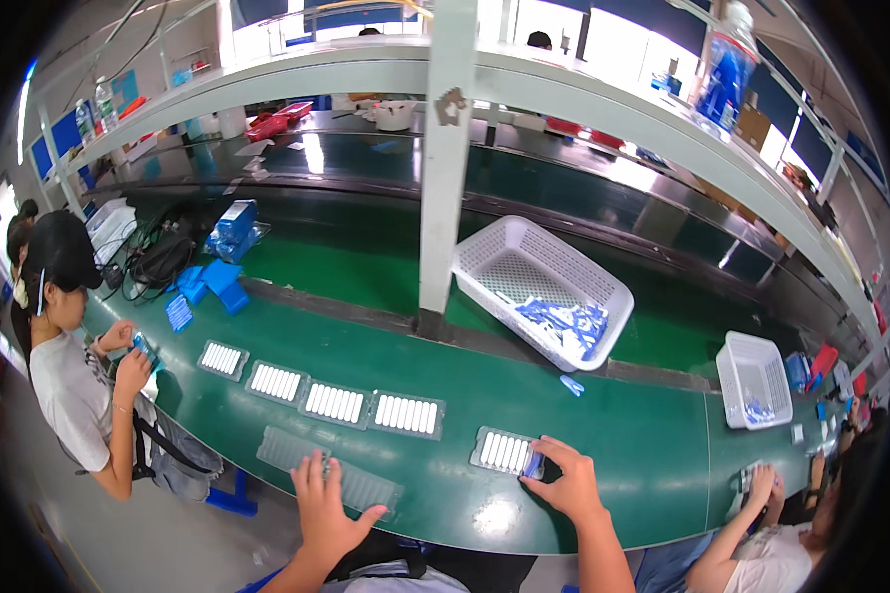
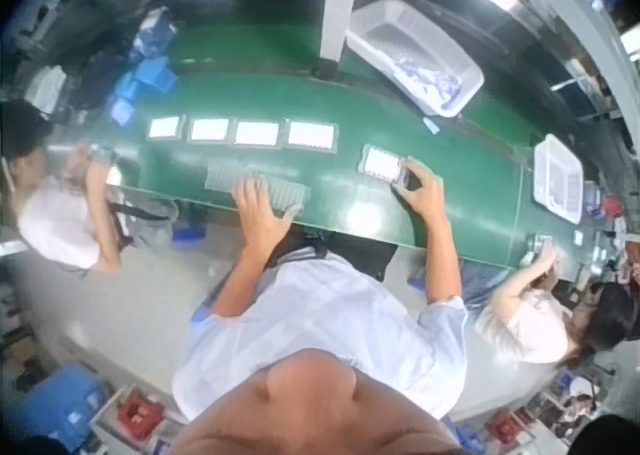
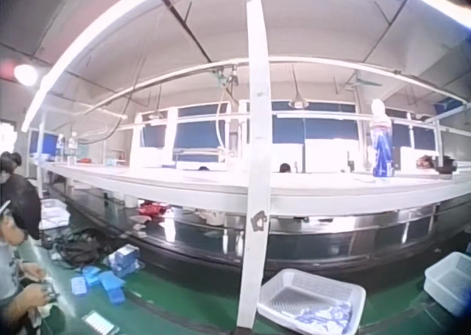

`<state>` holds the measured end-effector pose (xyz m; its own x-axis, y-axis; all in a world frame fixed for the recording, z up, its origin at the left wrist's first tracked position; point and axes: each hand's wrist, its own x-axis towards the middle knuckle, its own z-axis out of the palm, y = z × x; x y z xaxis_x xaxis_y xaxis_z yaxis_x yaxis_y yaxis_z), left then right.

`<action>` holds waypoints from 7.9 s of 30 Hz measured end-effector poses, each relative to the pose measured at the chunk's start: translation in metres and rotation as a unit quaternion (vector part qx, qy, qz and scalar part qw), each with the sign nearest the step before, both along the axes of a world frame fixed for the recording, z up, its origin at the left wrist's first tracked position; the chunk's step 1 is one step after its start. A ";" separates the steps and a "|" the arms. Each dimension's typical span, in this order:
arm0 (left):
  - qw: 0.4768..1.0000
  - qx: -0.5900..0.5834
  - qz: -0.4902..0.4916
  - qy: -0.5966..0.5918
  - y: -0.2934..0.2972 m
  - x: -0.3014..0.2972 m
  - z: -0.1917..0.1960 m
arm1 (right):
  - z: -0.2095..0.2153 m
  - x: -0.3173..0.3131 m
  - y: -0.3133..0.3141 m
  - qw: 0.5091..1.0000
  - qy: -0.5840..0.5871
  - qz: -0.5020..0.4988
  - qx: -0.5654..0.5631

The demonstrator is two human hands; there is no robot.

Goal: The person attaches blue plastic clips onto white strips by hand, grabs components from a plastic basket, and inserts the assembled pieces into the slots of plastic blister trays.

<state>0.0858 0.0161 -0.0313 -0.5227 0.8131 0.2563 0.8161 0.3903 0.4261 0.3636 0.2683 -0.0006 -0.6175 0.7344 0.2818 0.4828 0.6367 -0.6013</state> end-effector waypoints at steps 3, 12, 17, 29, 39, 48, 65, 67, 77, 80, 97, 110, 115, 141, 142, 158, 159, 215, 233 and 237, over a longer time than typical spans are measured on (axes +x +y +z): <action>1.000 0.006 -0.026 0.008 0.007 0.005 0.000 | 0.000 -0.025 0.012 1.000 0.004 0.023 -0.001; 0.994 0.083 -0.052 -0.058 -0.010 -0.032 0.013 | -0.004 -0.081 0.021 0.997 -0.009 0.072 -0.021; 0.985 0.150 0.076 -0.034 -0.011 -0.096 0.007 | -0.006 -0.100 0.024 0.997 -0.026 0.075 -0.005; 0.983 0.169 0.049 -0.051 -0.010 -0.113 -0.001 | -0.006 -0.171 0.013 0.991 -0.002 0.131 -0.002; 0.970 0.208 0.085 -0.088 -0.005 -0.112 -0.011 | -0.013 -0.190 0.014 0.986 0.045 0.160 -0.004; 0.970 0.220 0.093 -0.044 0.000 -0.105 -0.022 | -0.016 -0.184 0.032 0.997 0.046 0.064 0.001; 0.969 0.213 0.123 0.018 0.001 -0.109 -0.016 | -0.014 -0.448 0.011 0.981 -0.031 0.192 0.015; 0.972 0.200 0.121 0.014 0.000 -0.107 -0.013 | -0.014 -0.480 -0.017 0.981 -0.028 0.194 -0.005; 0.973 0.209 0.092 -0.022 -0.007 -0.110 -0.014 | 0.005 -0.466 -0.020 0.963 0.099 0.248 0.043; 0.987 0.159 -0.035 0.018 -0.013 -0.109 0.009 | 0.024 -0.366 -0.009 0.955 0.113 0.272 0.042; 0.971 -0.013 -0.235 0.045 0.082 -0.025 -0.003 | -0.008 -0.052 -0.124 0.950 0.173 -0.110 -0.234; 0.572 -0.007 -0.265 -0.776 0.027 0.032 0.023 | 0.025 -0.077 -0.127 0.970 0.145 0.194 0.026; 0.589 0.033 -0.244 -0.770 0.025 0.022 0.014 | 0.027 -0.097 -0.121 0.976 0.105 0.188 0.021; 0.439 -0.043 -0.152 -0.884 0.035 0.012 0.027 | 0.018 -0.093 -0.050 0.889 0.165 0.235 -0.357; 0.440 -0.048 -0.145 -0.885 0.033 0.010 0.024 | 0.015 -0.093 -0.047 0.890 0.167 0.233 -0.355; 0.436 0.022 -0.021 -0.899 0.037 0.009 0.012 | 0.017 -0.141 0.012 0.956 -0.156 0.222 -0.108; 0.437 0.023 -0.021 -0.899 0.036 0.009 0.012 | 0.015 -0.141 0.012 0.953 -0.158 0.231 -0.115; 0.405 -0.064 -0.115 -0.905 0.025 0.009 -0.006 | 0.001 -0.090 -0.025 0.979 0.155 0.015 -0.133; 0.371 -0.049 -0.113 -0.920 0.029 0.010 -0.005 | 0.019 -0.085 -0.056 0.957 0.125 0.155 -0.212; 0.403 -0.111 -0.153 -0.895 0.034 0.018 0.002 | 0.023 -0.082 -0.061 0.910 0.113 0.236 -0.323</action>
